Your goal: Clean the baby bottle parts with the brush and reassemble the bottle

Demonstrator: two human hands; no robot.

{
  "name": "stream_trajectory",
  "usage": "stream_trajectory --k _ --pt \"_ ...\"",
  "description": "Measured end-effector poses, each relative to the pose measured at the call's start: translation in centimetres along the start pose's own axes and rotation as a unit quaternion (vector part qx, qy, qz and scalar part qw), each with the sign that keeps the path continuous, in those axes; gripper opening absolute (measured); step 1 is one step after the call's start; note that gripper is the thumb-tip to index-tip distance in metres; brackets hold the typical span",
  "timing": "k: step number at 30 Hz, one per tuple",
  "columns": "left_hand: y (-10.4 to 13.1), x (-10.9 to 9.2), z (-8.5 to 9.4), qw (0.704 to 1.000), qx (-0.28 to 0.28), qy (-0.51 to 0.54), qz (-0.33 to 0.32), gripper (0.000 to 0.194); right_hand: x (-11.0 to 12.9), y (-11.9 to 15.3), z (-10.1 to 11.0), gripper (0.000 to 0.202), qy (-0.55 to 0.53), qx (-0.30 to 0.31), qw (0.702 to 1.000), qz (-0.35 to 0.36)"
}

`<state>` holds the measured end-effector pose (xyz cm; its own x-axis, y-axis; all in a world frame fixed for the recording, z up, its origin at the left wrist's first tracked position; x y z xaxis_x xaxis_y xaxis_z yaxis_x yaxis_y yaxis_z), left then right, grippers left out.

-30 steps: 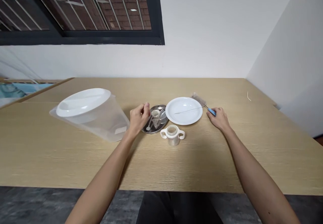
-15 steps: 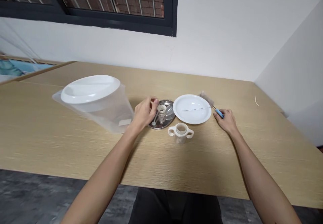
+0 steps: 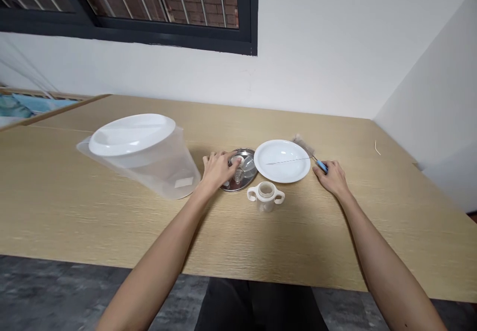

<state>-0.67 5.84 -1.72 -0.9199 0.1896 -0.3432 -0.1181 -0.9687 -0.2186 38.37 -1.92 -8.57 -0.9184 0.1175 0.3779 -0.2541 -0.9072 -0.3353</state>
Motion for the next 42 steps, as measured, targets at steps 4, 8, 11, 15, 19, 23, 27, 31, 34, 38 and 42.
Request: stream_trajectory --k 4,8,11,15,19,23,27,31,34,38,42 --pt "-0.4 0.0 -0.7 1.0 -0.003 0.007 0.008 0.047 0.3 0.0 0.2 0.048 0.005 0.009 1.0 -0.006" --pt "-0.5 -0.3 -0.9 1.0 -0.022 -0.005 0.019 0.04 0.4 0.0 0.3 0.048 0.0 0.011 1.0 -0.003" --pt "-0.3 -0.4 -0.5 0.999 -0.035 0.01 0.024 0.036 0.4 0.0 0.2 0.047 0.0 0.01 1.0 -0.003" --pt "0.3 -0.1 0.7 0.996 -0.037 0.072 0.031 0.03 0.4 0.1 0.2 0.048 0.0 0.011 1.0 -0.004" --pt "0.7 0.6 2.1 0.97 -0.01 0.233 0.071 0.037 0.5 0.2 0.5 0.049 -0.004 0.014 1.0 -0.012" --pt "1.0 1.2 2.9 0.914 0.025 0.391 0.103 0.056 0.6 0.2 0.7 0.049 -0.013 0.021 0.999 -0.02" --pt "1.5 0.7 3.9 0.87 0.042 0.479 0.111 0.061 0.6 0.2 0.7 0.049 -0.023 0.019 0.999 -0.023" --pt "2.4 -0.7 5.7 0.837 0.027 0.541 0.076 0.053 0.6 0.2 0.5 0.049 -0.029 0.014 0.999 -0.019" --pt "2.9 -1.8 7.1 0.8 -0.015 0.599 0.026 0.044 0.8 0.2 0.5 0.048 -0.028 0.02 0.999 -0.018" --pt "3.4 -2.8 7.9 0.763 -0.007 0.646 -0.022 0.042 1.2 0.3 0.6 0.049 -0.02 0.025 0.999 -0.017" --pt "4.2 -4.0 7.6 0.741 0.035 0.67 -0.035 0.041 1.4 0.3 0.7 0.049 -0.009 0.029 0.999 -0.018"
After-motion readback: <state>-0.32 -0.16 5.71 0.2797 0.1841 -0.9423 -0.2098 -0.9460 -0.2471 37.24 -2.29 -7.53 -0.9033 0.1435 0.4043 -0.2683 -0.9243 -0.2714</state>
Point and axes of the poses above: each hand's wrist, its own y-axis away from the middle knuckle, its own z-axis out of the back of the hand, x = y × z, the point moved 1 cm from there along -y, towards the middle knuckle, and after that the axes turned 7 degrees about z, right-handed, at the moved point
